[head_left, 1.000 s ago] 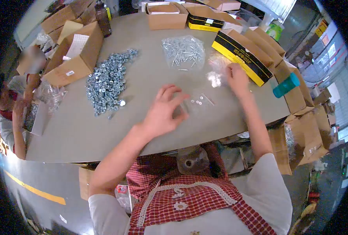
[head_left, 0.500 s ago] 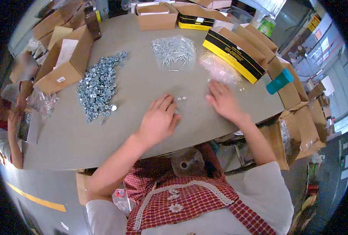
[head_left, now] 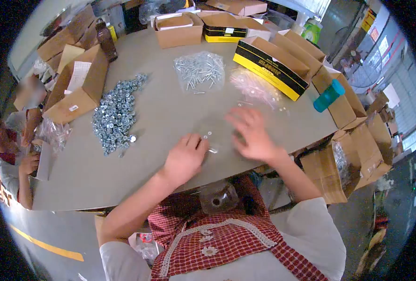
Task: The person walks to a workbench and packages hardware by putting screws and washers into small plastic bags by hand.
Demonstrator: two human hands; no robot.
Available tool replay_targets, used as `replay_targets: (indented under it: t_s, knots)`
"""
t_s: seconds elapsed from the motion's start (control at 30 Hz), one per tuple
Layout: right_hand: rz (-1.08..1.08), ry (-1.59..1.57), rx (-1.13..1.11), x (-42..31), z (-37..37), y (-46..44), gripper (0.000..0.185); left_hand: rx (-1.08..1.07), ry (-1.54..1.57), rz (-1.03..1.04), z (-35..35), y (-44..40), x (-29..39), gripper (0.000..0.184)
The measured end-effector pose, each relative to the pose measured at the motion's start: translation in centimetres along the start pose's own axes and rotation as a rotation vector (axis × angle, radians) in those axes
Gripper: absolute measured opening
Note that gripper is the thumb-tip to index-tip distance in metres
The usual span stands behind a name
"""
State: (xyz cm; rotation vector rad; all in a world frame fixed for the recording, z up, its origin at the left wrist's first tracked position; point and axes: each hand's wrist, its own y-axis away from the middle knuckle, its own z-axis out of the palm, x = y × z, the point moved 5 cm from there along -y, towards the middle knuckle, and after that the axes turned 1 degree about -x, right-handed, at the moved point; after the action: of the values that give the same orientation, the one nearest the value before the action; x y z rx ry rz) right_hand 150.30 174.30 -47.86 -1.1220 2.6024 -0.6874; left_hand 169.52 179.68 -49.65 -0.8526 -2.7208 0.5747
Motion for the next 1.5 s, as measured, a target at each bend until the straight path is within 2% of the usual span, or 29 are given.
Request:
replay_targets:
  t_s: [0.1,0.2,0.27,0.3,0.37,0.57,0.7,0.8,0.87,0.9,1.1,1.27,1.37,1.4,1.5]
  knots:
    - [-0.102,-0.364,-0.085,-4.6,-1.5,-0.7,0.049,-0.002,0.306,-0.136,-0.3,-0.3,-0.9,0.029]
    - [-0.043,-0.456,-0.069,-3.9,0.9,0.4,0.049,0.004,0.613,-0.324,-0.9,-0.7,-1.4,0.026]
    - [0.156,-0.587,-0.056,-3.5,0.7,0.2,0.047,-0.037,0.760,-0.519,-1.2,-0.5,-1.7,0.024]
    - [0.255,-0.652,-0.053,-3.3,0.6,0.1,0.047,0.049,0.723,-0.440,-2.2,-0.7,-1.2,0.025]
    - [0.260,-0.845,-0.061,-3.7,0.6,-0.3,0.045,0.213,0.643,-0.280,-4.0,-0.9,-0.1,0.026]
    - [0.229,-1.053,-0.142,-4.3,1.3,-1.1,0.047,0.065,0.666,-0.482,-3.3,0.7,-1.3,0.018]
    - [0.270,-1.054,-0.213,-4.6,1.0,-1.2,0.047,0.154,0.649,-0.339,-4.1,0.4,-0.7,0.015]
    - [0.170,-1.002,-0.206,-4.6,0.9,-1.2,0.044,0.169,0.630,-0.315,-3.5,0.5,-0.8,0.010]
    - [0.114,-1.076,-0.204,-3.9,1.9,-0.9,0.041,0.179,0.586,-0.339,-3.9,0.5,-0.5,0.005]
    - [0.084,-1.112,-0.203,-3.7,2.2,-0.7,0.039,0.165,0.607,-0.374,-3.9,0.5,-0.3,0.006]
    - [0.240,-1.556,-0.505,-4.8,1.1,-0.2,0.035,0.123,0.700,-0.498,-4.2,0.8,0.3,0.022]
    - [0.318,-1.557,-0.271,-4.5,2.1,-0.1,0.034,0.052,0.933,-0.731,-3.3,0.6,-0.9,0.019]
    - [0.312,-1.404,-0.231,-4.3,2.2,-0.3,0.038,0.259,0.896,-0.508,-3.1,0.6,-1.2,0.014]
    - [0.291,-1.323,-0.231,-4.3,2.3,-0.5,0.039,0.242,0.854,-0.508,-3.1,1.0,-1.3,0.013]
    - [0.015,-1.034,0.014,-4.9,2.0,-1.5,0.040,0.193,0.716,-0.492,-4.1,1.3,-0.7,0.013]
